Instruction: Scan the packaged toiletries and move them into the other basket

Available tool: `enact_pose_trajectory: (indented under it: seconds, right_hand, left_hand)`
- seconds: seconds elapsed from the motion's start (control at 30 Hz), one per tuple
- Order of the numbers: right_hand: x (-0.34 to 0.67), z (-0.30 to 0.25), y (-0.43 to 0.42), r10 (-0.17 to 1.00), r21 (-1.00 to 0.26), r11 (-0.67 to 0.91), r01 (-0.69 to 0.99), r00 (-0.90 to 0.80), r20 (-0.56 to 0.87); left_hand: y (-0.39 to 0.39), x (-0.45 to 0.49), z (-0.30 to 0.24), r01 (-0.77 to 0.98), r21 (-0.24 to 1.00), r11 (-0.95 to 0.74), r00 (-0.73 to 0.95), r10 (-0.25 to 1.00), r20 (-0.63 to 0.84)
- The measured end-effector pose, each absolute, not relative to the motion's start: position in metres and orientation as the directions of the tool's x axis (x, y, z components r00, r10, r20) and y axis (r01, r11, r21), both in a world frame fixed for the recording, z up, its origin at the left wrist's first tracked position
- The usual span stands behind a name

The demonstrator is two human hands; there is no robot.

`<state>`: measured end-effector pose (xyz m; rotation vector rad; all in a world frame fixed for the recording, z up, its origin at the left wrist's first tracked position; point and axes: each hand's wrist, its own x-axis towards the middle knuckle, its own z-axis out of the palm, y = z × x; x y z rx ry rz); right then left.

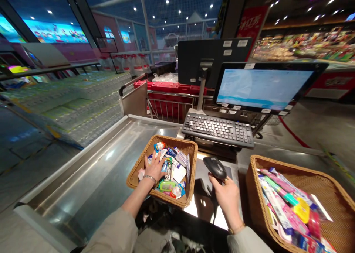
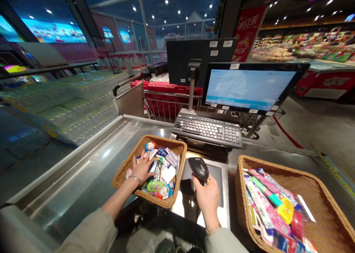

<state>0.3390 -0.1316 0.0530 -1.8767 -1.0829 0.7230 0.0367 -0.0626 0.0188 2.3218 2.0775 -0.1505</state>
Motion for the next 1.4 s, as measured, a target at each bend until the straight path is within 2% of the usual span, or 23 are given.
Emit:
enact_pose_trajectory:
  seconds: [0.27,0.4,0.53,0.7,0.87,1.1,1.4]
  right_hand:
    - [0.337,0.055,-0.132,0.884,-0.879,-0.254,0.404,0.466,-0.041]
    - [0.338,0.058,-0.132,0.882,-0.875,-0.261,0.407,0.469,-0.045]
    - [0.34,0.059,-0.132,0.87,-0.869,-0.281,0.408,0.49,-0.051]
    - [0.34,0.059,-0.132,0.865,-0.864,-0.3,0.405,0.497,-0.068]
    - [0.34,0.059,-0.131,0.867,-0.869,-0.294,0.399,0.494,-0.066]
    - [0.342,0.057,-0.131,0.871,-0.875,-0.277,0.398,0.489,-0.054]
    - [0.34,0.057,-0.132,0.875,-0.882,-0.241,0.404,0.484,-0.017]
  left_hand:
    - [-0.038,0.028,0.014,0.954,-0.102,-0.28,0.27,0.957,-0.107]
    - [-0.026,0.024,0.011,0.941,-0.073,-0.332,0.321,0.938,-0.127]
    - [-0.019,0.018,0.004,0.936,-0.03,-0.35,0.341,0.925,-0.168]
    - [-0.017,0.02,0.003,0.94,-0.04,-0.338,0.323,0.922,-0.213]
    - [-0.021,0.029,0.016,0.931,-0.049,-0.363,0.348,0.918,-0.189]
    - [-0.023,0.026,0.031,0.921,0.129,-0.367,0.381,0.918,-0.112]
    - [-0.031,0.03,0.027,0.925,0.297,-0.235,0.241,0.97,0.017]
